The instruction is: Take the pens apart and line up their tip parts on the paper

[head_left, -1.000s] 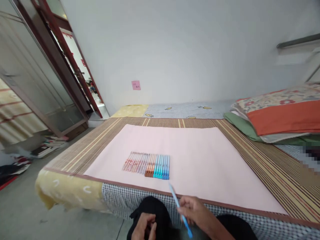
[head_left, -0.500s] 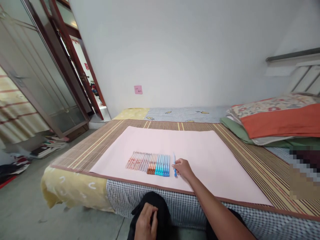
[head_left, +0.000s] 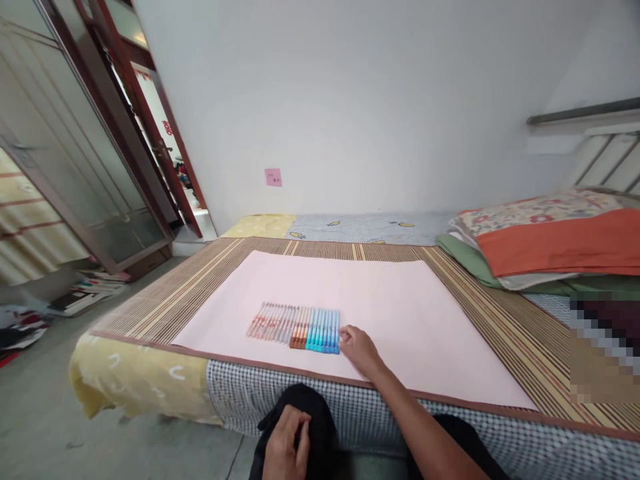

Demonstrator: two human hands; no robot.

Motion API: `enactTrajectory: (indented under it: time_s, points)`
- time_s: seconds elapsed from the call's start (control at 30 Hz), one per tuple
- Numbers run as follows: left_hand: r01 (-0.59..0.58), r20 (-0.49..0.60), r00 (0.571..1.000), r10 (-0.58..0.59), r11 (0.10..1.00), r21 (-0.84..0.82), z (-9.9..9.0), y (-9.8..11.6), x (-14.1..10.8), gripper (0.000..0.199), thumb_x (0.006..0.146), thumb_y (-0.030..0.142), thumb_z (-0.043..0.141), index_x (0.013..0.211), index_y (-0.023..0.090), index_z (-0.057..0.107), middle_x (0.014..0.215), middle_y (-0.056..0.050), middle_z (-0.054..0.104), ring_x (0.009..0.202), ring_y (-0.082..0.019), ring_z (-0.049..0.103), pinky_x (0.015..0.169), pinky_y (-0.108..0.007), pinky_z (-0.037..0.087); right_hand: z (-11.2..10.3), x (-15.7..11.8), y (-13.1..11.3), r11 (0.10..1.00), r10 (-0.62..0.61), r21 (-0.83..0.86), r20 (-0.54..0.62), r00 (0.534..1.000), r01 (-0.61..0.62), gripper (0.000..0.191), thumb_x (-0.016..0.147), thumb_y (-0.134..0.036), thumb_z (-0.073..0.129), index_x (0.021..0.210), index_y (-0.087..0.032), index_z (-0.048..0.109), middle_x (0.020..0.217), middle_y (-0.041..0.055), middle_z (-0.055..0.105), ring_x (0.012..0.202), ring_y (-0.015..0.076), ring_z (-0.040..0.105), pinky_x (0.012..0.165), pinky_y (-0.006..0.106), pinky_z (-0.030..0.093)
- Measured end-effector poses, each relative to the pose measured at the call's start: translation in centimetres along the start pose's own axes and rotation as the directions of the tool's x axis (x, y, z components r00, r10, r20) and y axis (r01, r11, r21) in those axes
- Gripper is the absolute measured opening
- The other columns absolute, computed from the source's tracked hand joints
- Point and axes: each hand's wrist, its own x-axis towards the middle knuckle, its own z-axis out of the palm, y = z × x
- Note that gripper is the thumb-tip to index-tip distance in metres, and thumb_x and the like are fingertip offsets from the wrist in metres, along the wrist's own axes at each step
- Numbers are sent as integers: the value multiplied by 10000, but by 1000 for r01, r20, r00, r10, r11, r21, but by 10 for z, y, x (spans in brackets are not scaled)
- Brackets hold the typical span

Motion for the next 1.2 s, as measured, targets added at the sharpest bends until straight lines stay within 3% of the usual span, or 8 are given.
enactTrajectory:
  time_s: [0.23, 0.5, 0.8, 0.93, 1.03, 1.07, 1.13, 1.2]
  points:
    - [67, 12, 998, -67, 998, 16, 0, 4, -2, 209, 995, 212, 471, 899, 230, 656, 831, -41, 657, 767, -189, 681, 707, -264, 545, 15, -22, -3, 993, -82, -79, 40, 996, 85, 187, 753, -99, 653, 902, -207, 621, 944, 26, 630, 798, 170, 610, 745, 271, 443]
    - [97, 41, 994, -98, 995, 25, 1, 4, -4, 213, 1000, 211, 462, 909, 225, 654, 850, -53, 659, 793, -199, 674, 734, -288, 544, 20, -25, -10, 985, -106, -134, 5, 994, 106, 121, 836, -102, 635, 881, -211, 612, 987, 43, 616, 915, 190, 640, 798, 271, 435]
    - [57, 12, 998, -58, 997, 46, 3, 1, -6, 189, 988, 170, 479, 909, 225, 643, 857, -44, 648, 790, -185, 661, 729, -275, 533, 21, -27, -11, 971, -136, -202, -19, 991, 129, 124, 840, -114, 651, 890, -224, 623, 957, 26, 615, 870, 186, 642, 771, 265, 444]
    - [67, 16, 998, -67, 997, 42, 4, 0, -5, 191, 989, 169, 476, 913, 228, 641, 857, -42, 646, 791, -184, 658, 730, -276, 531, 19, -32, -15, 980, -155, -136, -64, 986, 146, 191, 797, -113, 669, 957, -212, 633, 995, 49, 615, 919, 214, 642, 831, 305, 478]
    - [88, 17, 996, -89, 995, 35, 4, 0, -5, 202, 991, 183, 469, 905, 229, 646, 845, -40, 648, 782, -186, 657, 727, -284, 532, 12, -51, -39, 991, -132, 10, -115, 985, 134, 273, 795, -160, 677, 1062, -209, 643, 1010, 54, 625, 896, 212, 634, 823, 318, 497]
    - [100, 18, 995, -101, 994, 30, 4, -1, -5, 204, 990, 193, 470, 900, 230, 649, 841, -41, 651, 778, -189, 657, 723, -288, 535, 8, -61, -53, 989, -112, 85, -97, 989, 120, 263, 812, -178, 665, 1073, -205, 650, 993, 47, 635, 846, 196, 628, 793, 310, 500]
    - [133, 5, 991, -133, 991, 20, 5, -3, -5, 197, 981, 226, 490, 885, 235, 662, 845, -46, 666, 783, -203, 662, 717, -302, 545, -3, -87, -90, 961, -129, 259, 122, 984, 94, 200, 856, -226, 647, 1053, -213, 674, 880, 6, 658, 703, 155, 599, 696, 277, 486]
    - [173, -29, 985, -172, 985, 17, 6, -4, -4, 192, 965, 267, 518, 856, 240, 672, 832, -49, 675, 774, -220, 664, 704, -320, 557, -15, -116, -132, 913, -262, 392, 356, 897, 111, 145, 854, -229, 675, 994, -230, 712, 856, -9, 684, 739, 147, 619, 663, 242, 462]
